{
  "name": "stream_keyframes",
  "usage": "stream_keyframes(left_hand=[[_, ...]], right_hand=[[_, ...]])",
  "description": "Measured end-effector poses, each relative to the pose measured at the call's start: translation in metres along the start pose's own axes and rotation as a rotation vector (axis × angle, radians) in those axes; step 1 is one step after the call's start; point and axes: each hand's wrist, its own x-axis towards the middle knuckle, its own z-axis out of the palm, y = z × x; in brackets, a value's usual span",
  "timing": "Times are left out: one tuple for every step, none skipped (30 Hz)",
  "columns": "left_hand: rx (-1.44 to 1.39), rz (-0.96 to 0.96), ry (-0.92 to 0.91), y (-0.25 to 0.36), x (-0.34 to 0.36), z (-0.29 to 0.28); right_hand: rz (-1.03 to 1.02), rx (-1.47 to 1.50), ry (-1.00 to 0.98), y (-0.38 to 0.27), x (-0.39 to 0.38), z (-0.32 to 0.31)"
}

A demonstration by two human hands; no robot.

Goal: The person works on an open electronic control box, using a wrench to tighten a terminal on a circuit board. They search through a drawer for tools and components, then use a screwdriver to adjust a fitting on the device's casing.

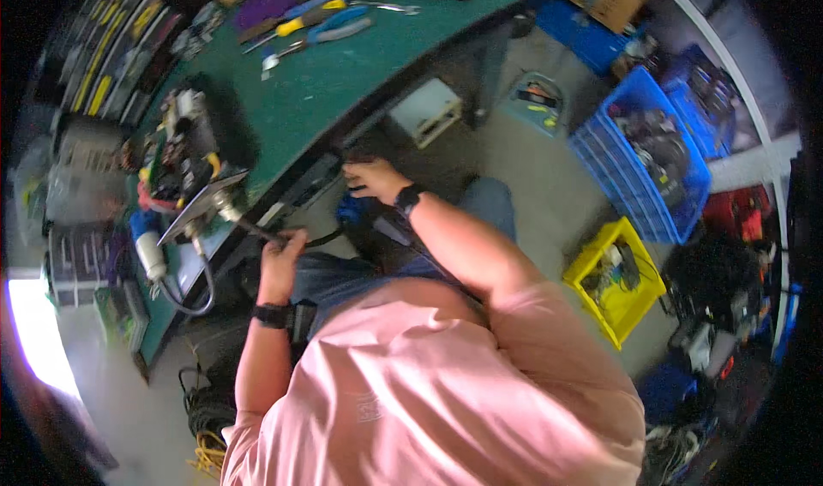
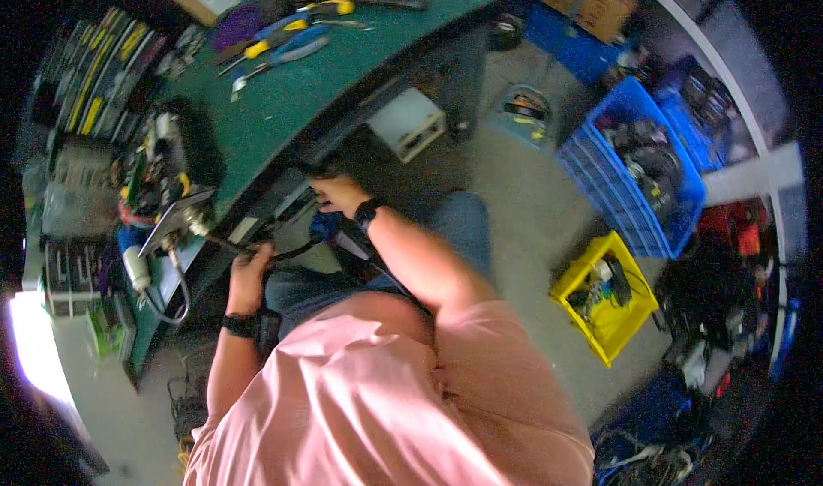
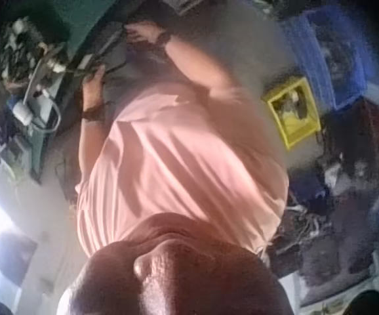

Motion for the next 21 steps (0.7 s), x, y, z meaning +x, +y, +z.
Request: stream_keyframes(left_hand=[[0.067,0.048,0.001,0.006,-0.007,-0.009],[0.035,0.075,0.039,0.020,-0.023,-0.004],[-0.057,-0.007,-0.068,-0.032,-0.020,0.045],[0.020,-0.011,-0.103,-0.020,-0.018,0.033],[0.096,-0.035,-0.126,-0.010,-0.024,0.021],[0.098,0.018,-0.106,-0.006,-0.023,0.013],[0.073,0.055,-0.099,-0.013,-0.024,0.016],[0.050,0.094,-0.093,-0.017,-0.027,0.016],[0.138,0.132,-0.052,-0.017,-0.031,0.014],[0.225,0.171,-0.014,-0.014,-0.034,0.012],[0.313,0.202,0.034,-0.011,-0.040,0.009],[0.323,0.257,0.134,0.004,-0.054,0.005],[0.285,0.235,0.103,0.010,-0.060,-0.005],[0.255,0.217,0.067,0.014,-0.065,-0.019],[0.221,0.202,0.026,0.015,-0.069,-0.031],[0.027,0.158,0.023,0.011,-0.074,-0.040],[-0.029,0.211,0.022,0.009,-0.078,-0.050],[-0.265,0.122,0.060,0.004,-0.083,-0.060],[-0.492,0.031,0.090,-0.001,-0.088,-0.070],[-0.646,0.066,0.104,-0.011,-0.089,-0.081],[-0.796,0.095,0.115,-0.021,-0.093,-0.091]], right_hand=[[0.014,0.003,-0.039,0.005,0.007,0.014],[0.016,-0.018,-0.080,0.006,0.001,0.032],[0.132,-0.182,0.036,0.015,-0.038,-0.015],[0.120,-0.228,0.052,0.021,-0.023,-0.001],[0.089,-0.345,0.031,0.021,-0.023,0.020],[0.019,-0.443,-0.067,0.021,-0.011,0.030],[-0.027,-0.555,-0.149,0.024,-0.010,0.031],[-0.120,-0.670,-0.199,0.030,-0.012,0.033],[-0.219,-0.785,-0.247,0.031,-0.020,0.035],[-0.324,-0.899,-0.291,0.029,-0.028,0.039],[-0.282,-0.977,-0.336,0.023,-0.038,0.048],[-0.291,-0.995,-0.372,0.013,-0.055,0.059],[-0.298,-1.019,-0.401,0.004,-0.070,0.069],[-0.273,-1.063,-0.441,-0.001,-0.076,0.075],[-0.246,-1.111,-0.473,-0.004,-0.080,0.080],[-0.256,-1.059,-0.524,0.002,-0.074,0.080],[-0.283,-1.062,-0.509,0.005,-0.074,0.076],[-0.242,-1.099,-0.451,-0.003,-0.079,0.083],[-0.205,-1.124,-0.389,-0.008,-0.084,0.089],[-0.238,-1.173,-0.368,-0.011,-0.088,0.088],[-0.269,-1.216,-0.346,-0.012,-0.093,0.086]])
